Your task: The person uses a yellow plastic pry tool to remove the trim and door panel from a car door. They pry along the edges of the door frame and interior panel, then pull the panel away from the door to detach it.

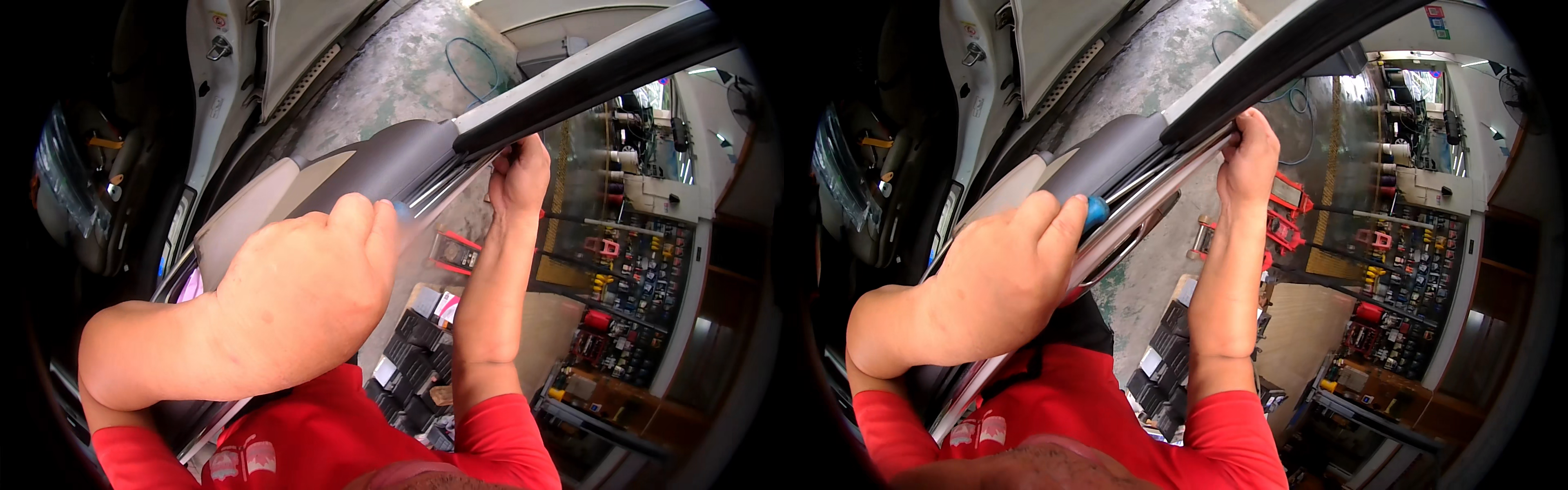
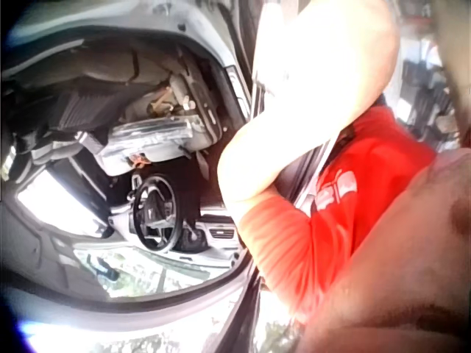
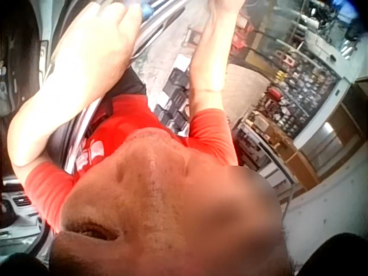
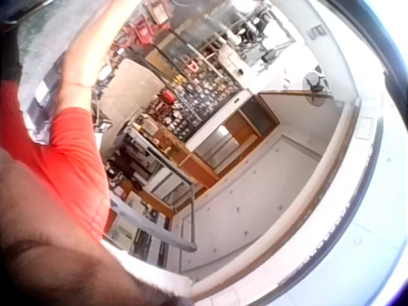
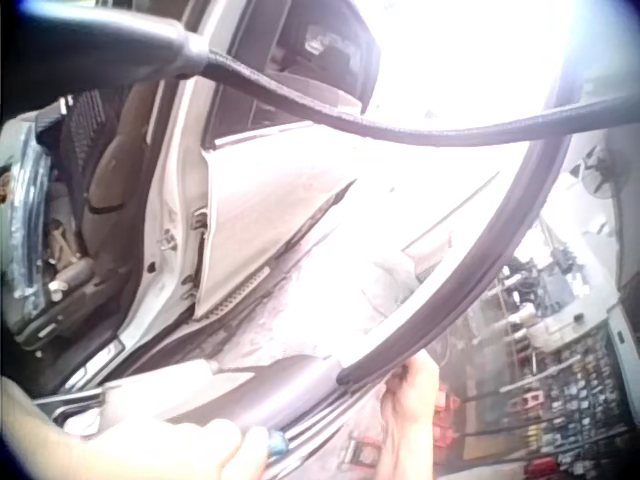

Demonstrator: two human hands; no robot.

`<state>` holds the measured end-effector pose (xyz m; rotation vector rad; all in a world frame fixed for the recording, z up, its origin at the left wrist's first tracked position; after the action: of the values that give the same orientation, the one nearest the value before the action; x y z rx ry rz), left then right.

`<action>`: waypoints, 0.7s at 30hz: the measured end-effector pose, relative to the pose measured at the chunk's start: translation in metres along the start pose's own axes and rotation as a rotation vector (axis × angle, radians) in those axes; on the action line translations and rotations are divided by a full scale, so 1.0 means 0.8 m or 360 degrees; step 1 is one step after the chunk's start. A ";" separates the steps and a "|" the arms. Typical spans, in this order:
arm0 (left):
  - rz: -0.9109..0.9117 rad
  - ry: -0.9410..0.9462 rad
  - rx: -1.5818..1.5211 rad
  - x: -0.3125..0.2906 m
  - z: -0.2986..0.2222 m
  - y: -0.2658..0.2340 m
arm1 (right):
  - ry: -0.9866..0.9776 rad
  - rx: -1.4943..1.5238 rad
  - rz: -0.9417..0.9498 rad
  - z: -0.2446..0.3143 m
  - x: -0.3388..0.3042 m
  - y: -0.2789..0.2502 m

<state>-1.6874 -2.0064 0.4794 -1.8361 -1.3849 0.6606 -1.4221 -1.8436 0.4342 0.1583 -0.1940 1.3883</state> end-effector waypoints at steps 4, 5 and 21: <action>0.0086 -0.0096 -0.0051 0.000 -0.001 0.002 | -0.0146 -0.0686 0.0136 0.028 -0.009 0.013; 0.0097 -0.0113 -0.0039 -0.001 -0.001 0.002 | -0.0177 -0.0902 0.0129 0.035 -0.010 0.017; -0.0082 -0.0033 0.0069 0.000 -0.003 0.002 | 0.0168 -0.0771 0.0136 0.065 0.000 0.030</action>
<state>-1.6848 -2.0074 0.4798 -1.7587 -1.4160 0.6800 -1.4479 -1.8514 0.4846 -0.3279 -0.4453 1.3916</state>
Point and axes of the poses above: each hand's wrist, its own x-axis towards the middle knuckle, its own y-axis out of the palm, z = x × y, the point moved 1 cm from there along x, towards the middle knuckle, and after that the axes turned 15 degrees about -y, right-handed, at the moved point
